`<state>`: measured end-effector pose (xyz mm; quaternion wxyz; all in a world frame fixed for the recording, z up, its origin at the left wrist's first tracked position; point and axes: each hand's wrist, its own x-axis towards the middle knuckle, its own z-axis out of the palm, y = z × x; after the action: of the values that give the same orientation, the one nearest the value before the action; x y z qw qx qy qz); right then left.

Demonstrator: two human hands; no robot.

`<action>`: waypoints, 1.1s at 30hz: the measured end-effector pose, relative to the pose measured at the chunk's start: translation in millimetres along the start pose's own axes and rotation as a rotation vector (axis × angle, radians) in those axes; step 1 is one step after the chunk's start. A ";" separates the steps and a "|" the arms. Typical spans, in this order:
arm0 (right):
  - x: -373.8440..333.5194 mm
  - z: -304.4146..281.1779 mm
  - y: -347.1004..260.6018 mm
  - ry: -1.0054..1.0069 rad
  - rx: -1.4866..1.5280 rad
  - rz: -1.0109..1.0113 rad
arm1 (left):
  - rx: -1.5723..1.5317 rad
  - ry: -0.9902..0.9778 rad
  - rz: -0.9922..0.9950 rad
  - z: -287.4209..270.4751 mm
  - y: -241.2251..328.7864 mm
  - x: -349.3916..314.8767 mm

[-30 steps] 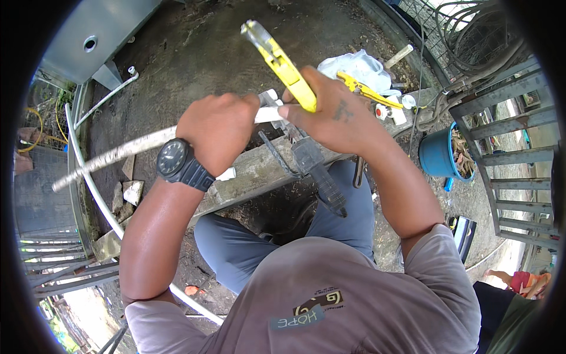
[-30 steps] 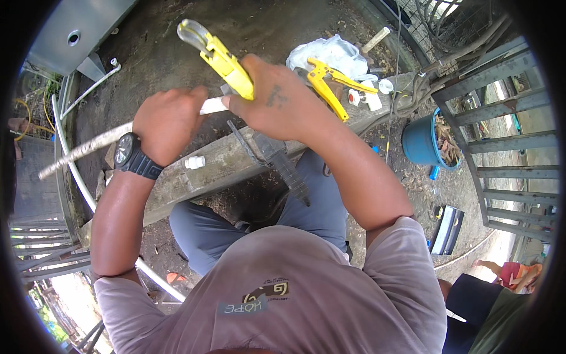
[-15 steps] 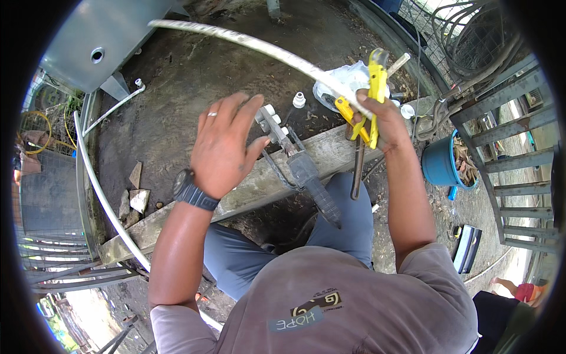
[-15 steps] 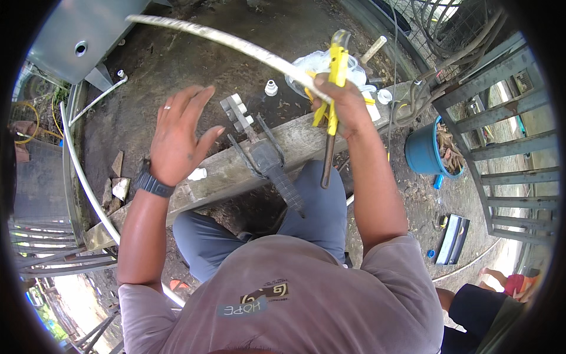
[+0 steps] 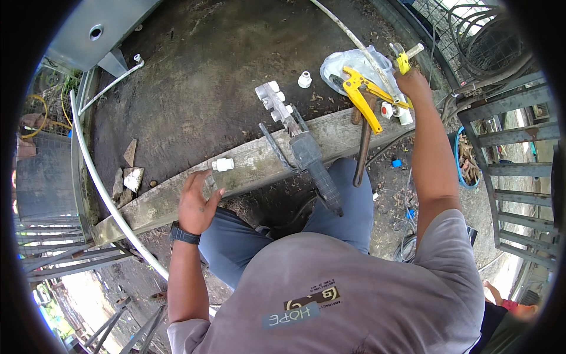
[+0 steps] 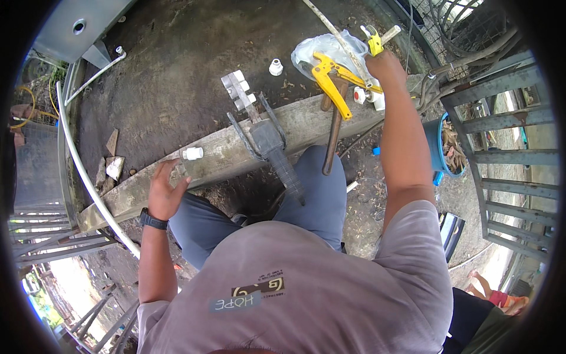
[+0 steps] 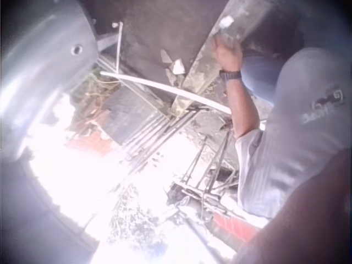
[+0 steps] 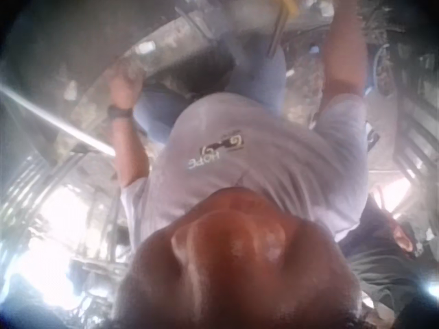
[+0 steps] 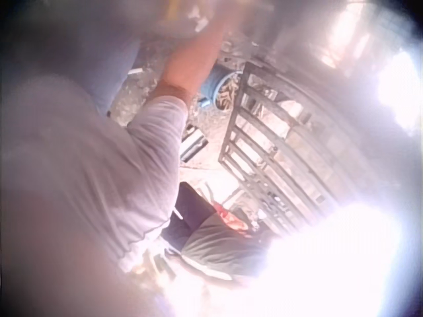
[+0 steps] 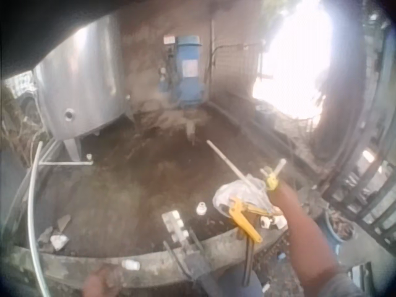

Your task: The person assembles white PVC pipe segments and fittings on a wooden workbench. They use a yellow pipe cutter to trim a pipe and a bench vise to hold pieces while joining them. The person repeatedly aligns and connects pipe sections and fittings by hand.

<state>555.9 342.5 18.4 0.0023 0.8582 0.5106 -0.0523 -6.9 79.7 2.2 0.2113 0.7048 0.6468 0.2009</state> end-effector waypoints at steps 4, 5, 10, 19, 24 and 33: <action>16.9 11.6 -17.3 -0.104 -0.165 -0.002 | -0.014 0.025 0.005 24.2 -14.0 -5.1; 19.3 17.0 -21.7 -0.128 -0.192 -0.014 | -0.027 0.035 0.001 28.2 -13.4 -6.6; -3.3 29.5 -66.4 0.326 0.015 -0.459 | -0.024 0.091 0.013 46.4 -13.9 -2.1; -19.4 107.0 -193.8 -0.023 -0.069 -1.068 | 0.081 0.172 -0.060 51.4 -1.7 26.3; -19.6 124.1 -191.1 -0.004 0.201 -0.907 | 0.041 0.135 -0.208 62.1 -5.5 36.4; -103.2 -35.9 -157.5 0.197 0.703 -0.836 | -0.867 0.185 -0.214 40.8 20.0 45.6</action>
<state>372.2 329.5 71.4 -0.3532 0.5326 0.7572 -0.1353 36.1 122.1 -20.1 0.4480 0.4593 0.5883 0.4922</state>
